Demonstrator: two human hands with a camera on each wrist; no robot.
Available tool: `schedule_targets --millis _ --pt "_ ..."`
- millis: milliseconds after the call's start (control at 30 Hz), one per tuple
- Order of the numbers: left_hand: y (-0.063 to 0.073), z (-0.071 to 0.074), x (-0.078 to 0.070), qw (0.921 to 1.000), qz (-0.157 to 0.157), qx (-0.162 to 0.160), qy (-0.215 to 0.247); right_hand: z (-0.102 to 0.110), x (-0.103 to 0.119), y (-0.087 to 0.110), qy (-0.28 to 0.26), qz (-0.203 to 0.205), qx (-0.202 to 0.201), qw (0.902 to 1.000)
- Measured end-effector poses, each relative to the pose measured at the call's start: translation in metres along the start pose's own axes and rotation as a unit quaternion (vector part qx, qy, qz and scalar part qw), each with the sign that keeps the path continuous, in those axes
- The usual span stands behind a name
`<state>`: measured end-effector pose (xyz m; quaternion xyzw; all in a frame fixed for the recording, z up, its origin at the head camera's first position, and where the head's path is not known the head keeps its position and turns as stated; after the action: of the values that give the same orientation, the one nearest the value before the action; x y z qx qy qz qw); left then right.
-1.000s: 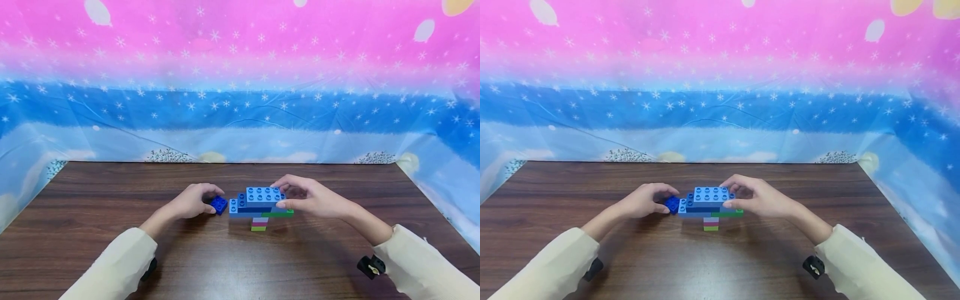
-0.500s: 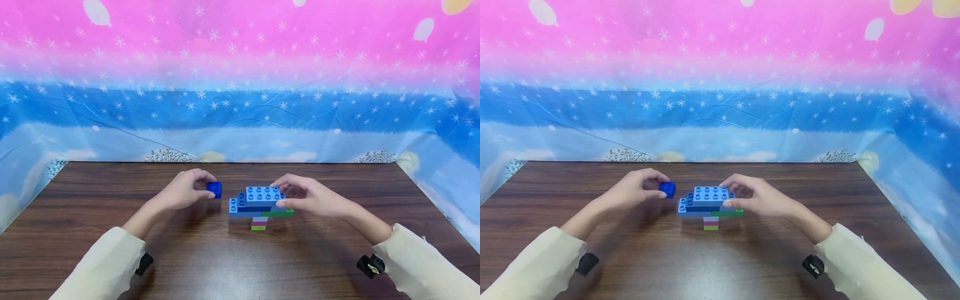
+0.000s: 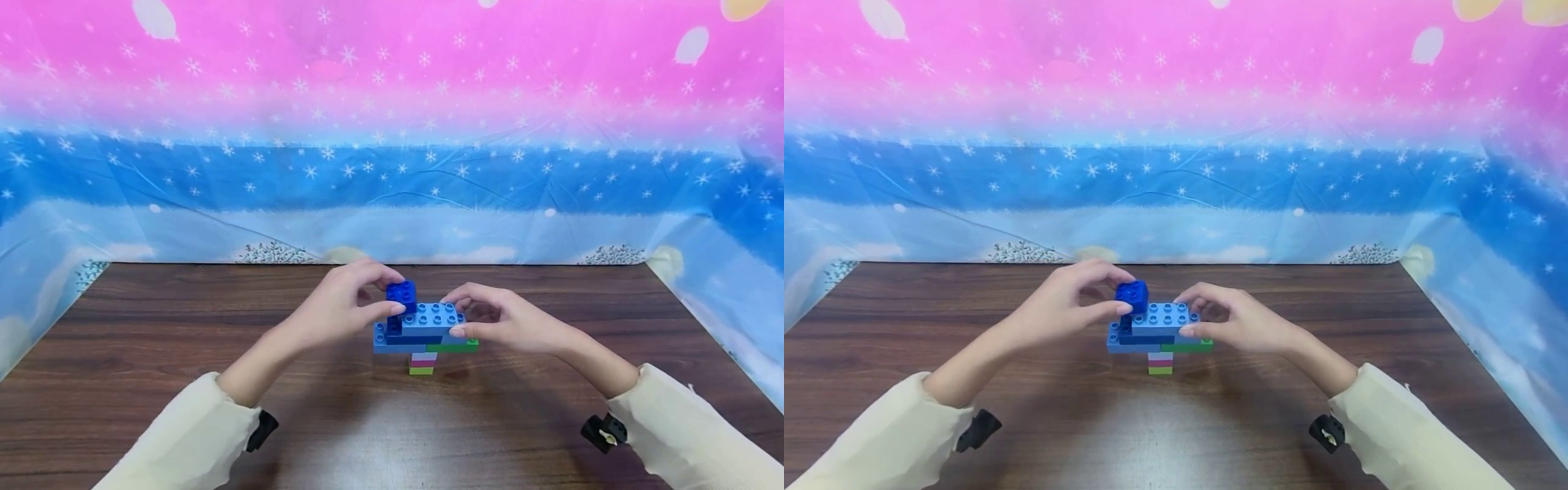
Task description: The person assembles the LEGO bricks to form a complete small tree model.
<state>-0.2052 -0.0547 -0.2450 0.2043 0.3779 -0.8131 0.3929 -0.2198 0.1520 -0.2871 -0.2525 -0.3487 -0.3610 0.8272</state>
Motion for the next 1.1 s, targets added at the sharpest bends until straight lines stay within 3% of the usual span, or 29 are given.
schedule_targets --millis 367,733,1100 --pt "-0.005 -0.023 -0.015 0.9997 0.003 0.023 -0.009 0.0 0.0 0.0 -0.006 0.004 0.005 1.0" --pt "-0.006 -0.029 -0.016 0.9993 0.008 0.036 -0.007 0.002 0.0 0.001 -0.002 0.001 0.004 1.0" --pt "-0.006 -0.029 -0.016 0.9998 -0.002 0.019 0.003 0.002 0.001 0.0 -0.003 0.002 0.006 1.0"
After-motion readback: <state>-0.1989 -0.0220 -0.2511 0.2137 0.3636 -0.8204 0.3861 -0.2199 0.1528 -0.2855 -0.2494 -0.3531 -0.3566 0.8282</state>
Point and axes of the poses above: each hand's wrist, its own y-axis away from the middle knuckle, its own z-axis out of the back of the hand, x = y × z, the point moved 5 cm from there along -y, towards the middle knuckle, and after that the axes turned 9 degrees about -x, right-handed, at the moved point
